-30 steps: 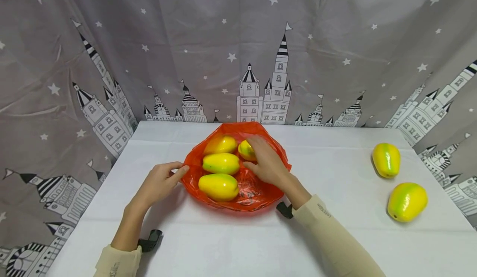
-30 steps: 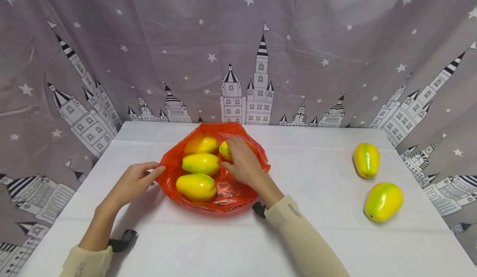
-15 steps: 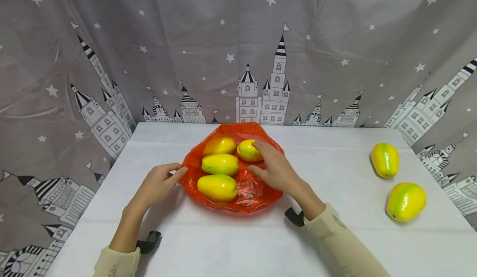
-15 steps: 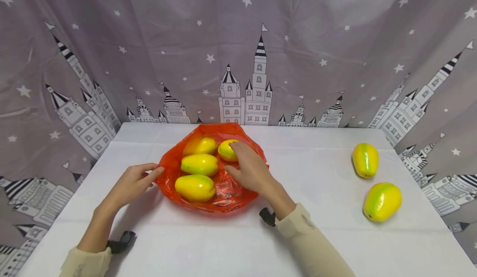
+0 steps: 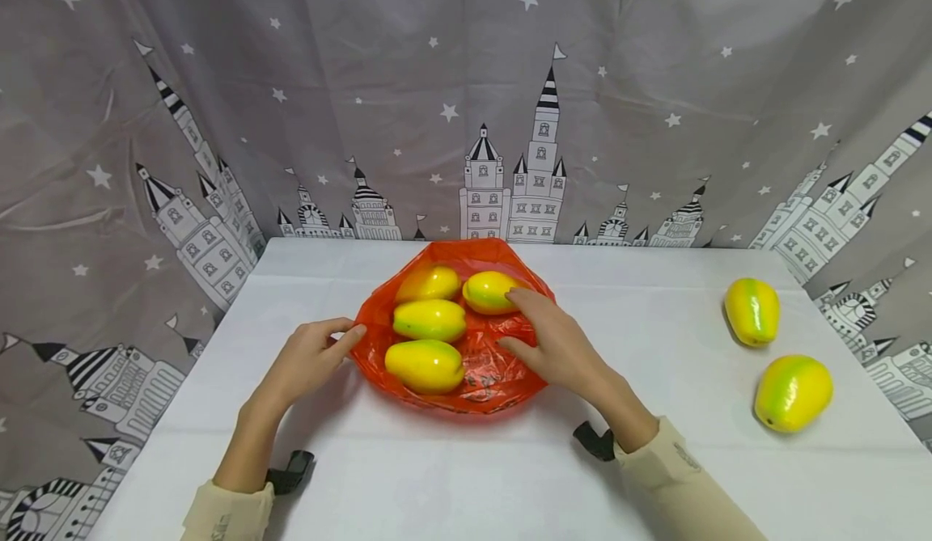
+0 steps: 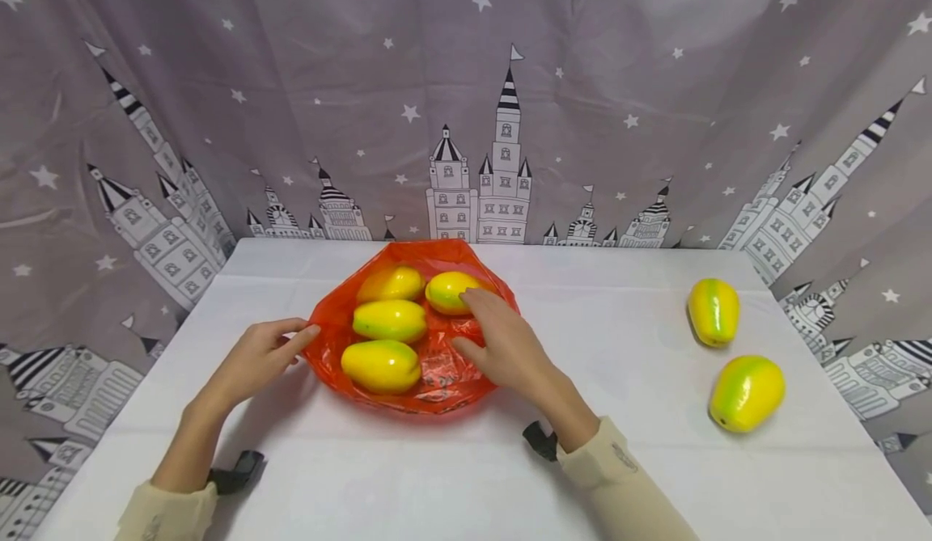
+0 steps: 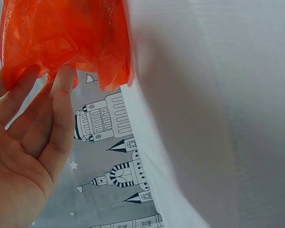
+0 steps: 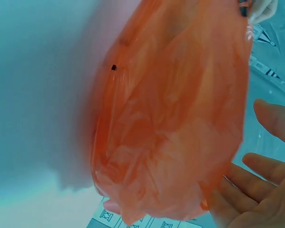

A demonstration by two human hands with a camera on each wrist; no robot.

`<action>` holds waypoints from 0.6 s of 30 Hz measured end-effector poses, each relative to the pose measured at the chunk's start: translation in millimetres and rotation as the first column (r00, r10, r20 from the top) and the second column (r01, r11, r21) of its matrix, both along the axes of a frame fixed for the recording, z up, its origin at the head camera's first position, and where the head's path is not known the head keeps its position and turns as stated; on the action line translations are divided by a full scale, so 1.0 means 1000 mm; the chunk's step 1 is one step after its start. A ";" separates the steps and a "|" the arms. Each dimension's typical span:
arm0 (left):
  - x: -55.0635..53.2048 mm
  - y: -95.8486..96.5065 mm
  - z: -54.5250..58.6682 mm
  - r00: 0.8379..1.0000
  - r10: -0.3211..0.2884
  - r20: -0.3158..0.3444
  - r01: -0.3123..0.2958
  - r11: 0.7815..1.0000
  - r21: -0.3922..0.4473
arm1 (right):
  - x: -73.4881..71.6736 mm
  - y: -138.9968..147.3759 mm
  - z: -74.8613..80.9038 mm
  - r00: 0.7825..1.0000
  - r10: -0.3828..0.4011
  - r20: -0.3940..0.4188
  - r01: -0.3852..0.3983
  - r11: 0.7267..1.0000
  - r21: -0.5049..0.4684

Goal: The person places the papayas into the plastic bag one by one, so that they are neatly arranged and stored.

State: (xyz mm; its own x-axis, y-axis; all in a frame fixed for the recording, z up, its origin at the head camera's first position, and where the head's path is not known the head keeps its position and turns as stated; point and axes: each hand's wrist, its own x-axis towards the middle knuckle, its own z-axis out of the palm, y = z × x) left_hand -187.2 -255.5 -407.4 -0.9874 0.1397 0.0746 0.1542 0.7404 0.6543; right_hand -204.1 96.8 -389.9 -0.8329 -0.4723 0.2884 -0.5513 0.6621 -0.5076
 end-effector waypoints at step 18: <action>0.000 -0.001 -0.001 1.000 -0.005 -0.014 0.005 1.000 0.004 | 0.018 0.035 0.005 1.000 -0.002 -0.009 0.001 0.999 -0.054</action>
State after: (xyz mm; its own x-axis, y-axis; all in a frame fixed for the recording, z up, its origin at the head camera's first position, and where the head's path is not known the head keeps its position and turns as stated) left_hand -187.5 -256.7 -408.1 -0.9856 0.1442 0.0886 0.1667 0.7371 0.6549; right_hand -186.4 131.6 -384.7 -0.8308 -0.4547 0.3210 -0.5551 0.6348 -0.5374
